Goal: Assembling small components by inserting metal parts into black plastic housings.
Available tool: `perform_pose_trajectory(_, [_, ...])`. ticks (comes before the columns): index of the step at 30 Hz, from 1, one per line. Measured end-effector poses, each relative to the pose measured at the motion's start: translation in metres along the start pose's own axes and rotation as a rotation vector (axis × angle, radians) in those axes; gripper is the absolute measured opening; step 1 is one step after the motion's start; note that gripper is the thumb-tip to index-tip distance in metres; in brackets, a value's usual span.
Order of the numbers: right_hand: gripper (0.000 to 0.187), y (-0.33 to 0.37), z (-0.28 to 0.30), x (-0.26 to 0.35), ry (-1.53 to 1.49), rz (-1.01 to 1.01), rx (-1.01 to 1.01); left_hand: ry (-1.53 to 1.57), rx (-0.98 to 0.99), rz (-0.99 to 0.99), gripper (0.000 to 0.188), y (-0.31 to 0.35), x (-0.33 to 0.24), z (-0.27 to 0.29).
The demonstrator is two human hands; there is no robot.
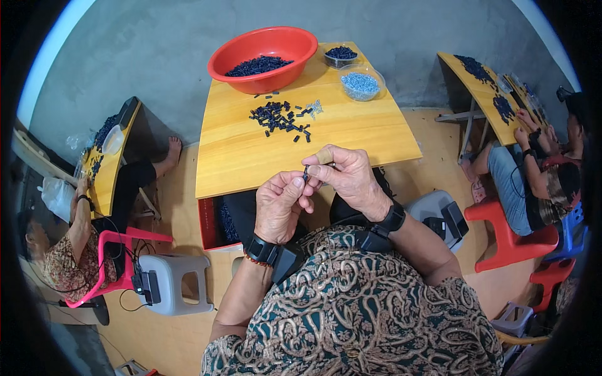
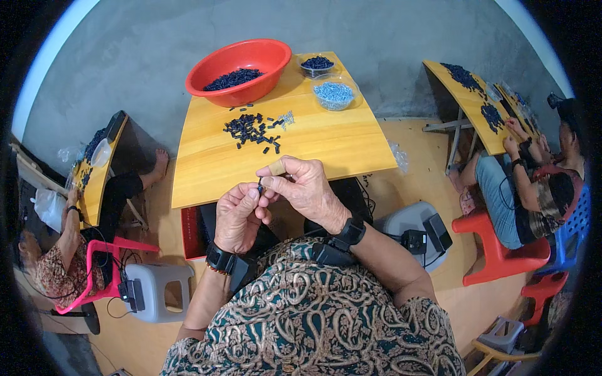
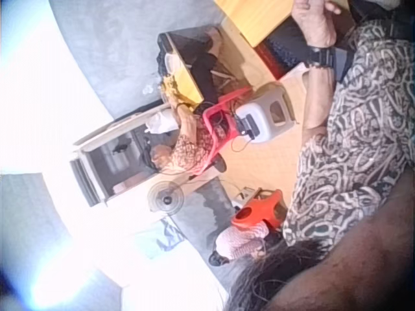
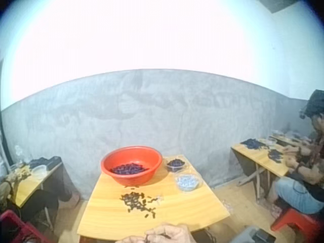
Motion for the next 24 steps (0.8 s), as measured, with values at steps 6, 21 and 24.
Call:
perform_pose_trajectory(6, [0.01, -0.006, -0.003, 0.0, 0.028, 0.044, 0.066, -0.004, 0.001, -0.045, 0.014, -0.001, -0.004, 0.003])
perform_pose_trajectory(21, [0.007, -0.026, -0.038, 0.023, 0.117, 0.178, 0.224, 0.03, -0.135, -0.138, 0.012, 0.0, -0.022, 0.016])
perform_pose_trajectory(24, [0.006, -0.022, -0.044, 0.029, 0.224, 0.255, 0.243, 0.035, -0.117, -0.154, 0.011, 0.002, -0.025, 0.014])
Point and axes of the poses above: each hand's wrist, its own y-axis away from the middle knuckle, its own z-axis out of the back of the hand, x = y × z, the point moved 10 cm from there along -y, towards the middle knuckle, and after that the axes turned 12 degrees about -y, right-handed, at the moved point
